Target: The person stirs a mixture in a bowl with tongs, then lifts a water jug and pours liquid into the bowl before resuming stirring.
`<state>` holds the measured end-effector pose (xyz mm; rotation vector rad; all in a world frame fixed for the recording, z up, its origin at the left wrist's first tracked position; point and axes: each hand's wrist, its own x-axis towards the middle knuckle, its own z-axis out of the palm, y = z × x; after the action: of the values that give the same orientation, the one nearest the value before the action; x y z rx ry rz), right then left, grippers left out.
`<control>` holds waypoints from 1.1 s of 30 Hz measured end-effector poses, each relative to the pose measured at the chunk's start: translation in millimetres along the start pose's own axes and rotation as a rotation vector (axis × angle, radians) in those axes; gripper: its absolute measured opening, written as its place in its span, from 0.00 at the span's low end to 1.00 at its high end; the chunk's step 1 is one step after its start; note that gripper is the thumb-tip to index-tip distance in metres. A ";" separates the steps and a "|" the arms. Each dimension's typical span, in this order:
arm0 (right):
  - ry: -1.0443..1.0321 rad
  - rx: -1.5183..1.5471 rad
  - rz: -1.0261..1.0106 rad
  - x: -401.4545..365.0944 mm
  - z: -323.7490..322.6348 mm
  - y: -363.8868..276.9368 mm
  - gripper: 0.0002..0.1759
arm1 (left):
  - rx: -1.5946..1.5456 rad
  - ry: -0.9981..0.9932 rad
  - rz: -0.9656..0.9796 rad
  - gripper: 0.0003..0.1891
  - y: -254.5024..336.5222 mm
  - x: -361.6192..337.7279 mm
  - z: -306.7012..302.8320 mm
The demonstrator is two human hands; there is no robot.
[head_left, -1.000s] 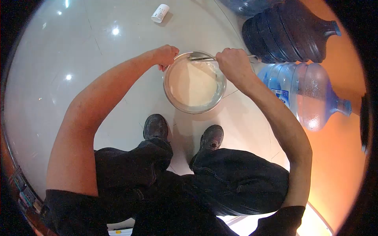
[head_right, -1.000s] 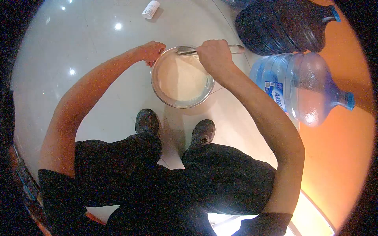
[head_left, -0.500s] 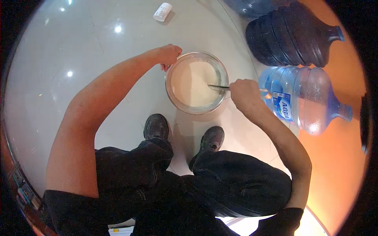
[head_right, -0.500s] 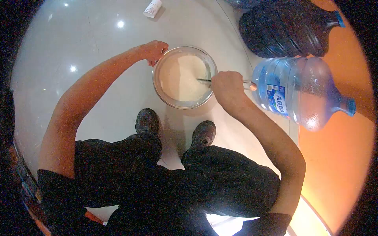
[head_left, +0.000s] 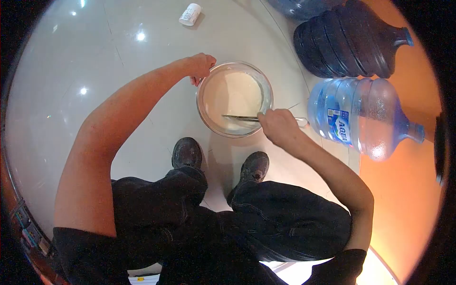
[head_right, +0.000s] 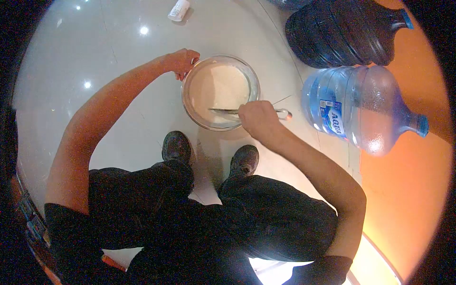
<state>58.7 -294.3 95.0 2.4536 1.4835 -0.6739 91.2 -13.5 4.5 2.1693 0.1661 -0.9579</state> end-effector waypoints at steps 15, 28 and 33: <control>-0.162 0.252 0.068 34.1 12.2 17.9 0.11 | -0.009 -0.048 -0.014 0.07 1.8 0.3 -3.9; 0.048 0.124 -0.017 12.3 29.1 4.6 0.16 | 0.061 -0.100 -0.084 0.10 7.5 3.0 -6.7; 0.034 0.167 -0.038 3.2 34.3 3.8 0.22 | 0.047 -0.106 -0.078 0.10 7.4 3.5 -7.1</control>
<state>53.8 -306.9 63.1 2.5764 1.5481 -0.7976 100.7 -14.5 9.5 2.1613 0.1795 -1.1289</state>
